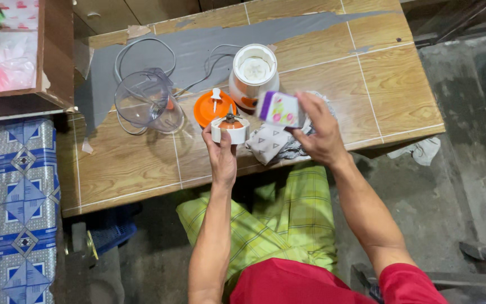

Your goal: The person wipes the blender blade coupler and jar base with a cloth, brushes the coupler with a small brush, then attaches the blender jar to the motor base and places the orange lid on the jar.

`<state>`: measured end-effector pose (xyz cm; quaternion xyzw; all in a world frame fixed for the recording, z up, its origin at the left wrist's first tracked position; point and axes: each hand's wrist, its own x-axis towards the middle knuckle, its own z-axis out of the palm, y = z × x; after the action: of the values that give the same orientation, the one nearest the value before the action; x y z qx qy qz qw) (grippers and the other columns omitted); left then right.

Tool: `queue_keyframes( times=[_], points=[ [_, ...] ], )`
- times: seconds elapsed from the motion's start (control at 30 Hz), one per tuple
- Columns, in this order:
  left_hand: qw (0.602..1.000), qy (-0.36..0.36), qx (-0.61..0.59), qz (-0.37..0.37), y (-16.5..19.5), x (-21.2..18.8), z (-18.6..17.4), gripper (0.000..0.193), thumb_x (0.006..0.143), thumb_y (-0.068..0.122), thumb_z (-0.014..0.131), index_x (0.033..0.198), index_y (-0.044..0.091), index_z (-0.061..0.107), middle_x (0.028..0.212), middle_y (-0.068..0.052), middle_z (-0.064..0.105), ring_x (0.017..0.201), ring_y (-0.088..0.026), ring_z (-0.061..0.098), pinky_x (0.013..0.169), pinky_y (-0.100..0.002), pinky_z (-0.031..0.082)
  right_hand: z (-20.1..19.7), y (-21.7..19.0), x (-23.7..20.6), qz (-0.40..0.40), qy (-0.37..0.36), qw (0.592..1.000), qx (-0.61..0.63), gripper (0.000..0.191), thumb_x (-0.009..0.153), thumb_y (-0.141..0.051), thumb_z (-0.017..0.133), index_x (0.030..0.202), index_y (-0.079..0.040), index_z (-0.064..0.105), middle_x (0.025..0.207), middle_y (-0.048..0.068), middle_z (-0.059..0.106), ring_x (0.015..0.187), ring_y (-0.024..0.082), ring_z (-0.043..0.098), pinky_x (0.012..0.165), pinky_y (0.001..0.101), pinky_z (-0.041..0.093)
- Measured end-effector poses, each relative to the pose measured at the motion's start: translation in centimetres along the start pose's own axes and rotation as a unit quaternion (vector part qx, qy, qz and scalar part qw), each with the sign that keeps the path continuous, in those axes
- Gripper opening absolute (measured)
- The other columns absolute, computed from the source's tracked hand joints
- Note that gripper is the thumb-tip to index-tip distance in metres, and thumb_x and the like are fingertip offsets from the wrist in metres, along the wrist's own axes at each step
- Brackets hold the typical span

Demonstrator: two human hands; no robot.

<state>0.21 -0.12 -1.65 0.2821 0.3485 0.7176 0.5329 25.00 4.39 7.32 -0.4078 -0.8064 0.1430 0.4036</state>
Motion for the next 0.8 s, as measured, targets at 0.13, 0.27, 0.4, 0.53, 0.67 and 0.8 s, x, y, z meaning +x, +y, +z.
queue_keyframes(
  times=[0.13,0.27,0.4,0.53,0.67,0.8],
  points=[
    [0.997,0.028,0.074,-0.008,0.0,-0.2,1.4,0.066,0.102,0.045,0.067,0.145,0.007,0.035,0.128,-0.013,0.052,0.110,-0.020,0.047,0.094,-0.036,0.040,0.1,-3.5,1.5,-0.051,-0.045,0.997,0.026,0.081,0.079,-0.002,0.082,0.152,-0.004,0.047,0.143,0.019,0.054,0.129,0.037,0.058,0.107,0.0426,0.051],
    [0.986,0.002,0.149,0.069,0.9,-0.9,2.6,0.073,0.101,0.052,0.063,0.147,0.005,0.032,0.138,-0.012,0.050,0.128,-0.018,0.048,0.113,-0.035,0.038,0.1,-4.0,2.5,-0.072,-0.044,0.996,0.031,0.082,0.079,0.000,0.081,0.153,-0.007,0.046,0.144,0.018,0.054,0.130,0.037,0.058,0.108,0.0418,0.052],
    [0.985,0.018,0.149,0.089,1.7,-0.9,3.0,0.076,0.100,0.054,0.066,0.146,0.003,0.032,0.138,-0.013,0.051,0.128,-0.020,0.049,0.113,-0.036,0.040,-0.5,-3.3,2.7,-0.075,-0.055,0.996,0.011,0.083,0.077,0.004,0.079,0.153,-0.009,0.048,0.144,0.018,0.054,0.131,0.037,0.058,0.110,0.0424,0.051],
    [0.987,0.016,0.135,0.085,2.0,-0.9,3.2,0.079,0.098,0.055,0.068,0.146,0.003,0.031,0.139,-0.014,0.051,0.130,-0.020,0.050,0.114,-0.037,0.040,-0.8,-3.2,2.3,-0.066,-0.047,0.997,0.001,0.083,0.076,0.005,0.078,0.153,-0.008,0.049,0.144,0.018,0.054,0.132,0.038,0.058,0.111,0.0428,0.050],
    [0.985,0.004,0.142,0.100,1.8,-1.0,3.5,0.082,0.097,0.056,0.068,0.148,0.003,0.030,0.140,-0.014,0.051,0.131,-0.021,0.049,0.116,-0.037,0.039,-0.6,-3.7,1.9,-0.046,-0.027,0.998,0.019,0.081,0.077,0.004,0.078,0.152,-0.006,0.049,0.145,0.019,0.053,0.132,0.037,0.058,0.110,0.0421,0.051],
    [0.985,0.002,0.134,0.105,1.6,-0.9,3.4,0.081,0.098,0.054,0.069,0.148,0.003,0.031,0.140,-0.014,0.049,0.131,-0.021,0.049,0.115,-0.037,0.039,-0.4,-4.1,2.0,-0.046,-0.040,0.998,0.022,0.079,0.079,0.003,0.078,0.152,-0.005,0.049,0.144,0.018,0.054,0.132,0.036,0.058,0.110,0.0413,0.051]
  ],
)
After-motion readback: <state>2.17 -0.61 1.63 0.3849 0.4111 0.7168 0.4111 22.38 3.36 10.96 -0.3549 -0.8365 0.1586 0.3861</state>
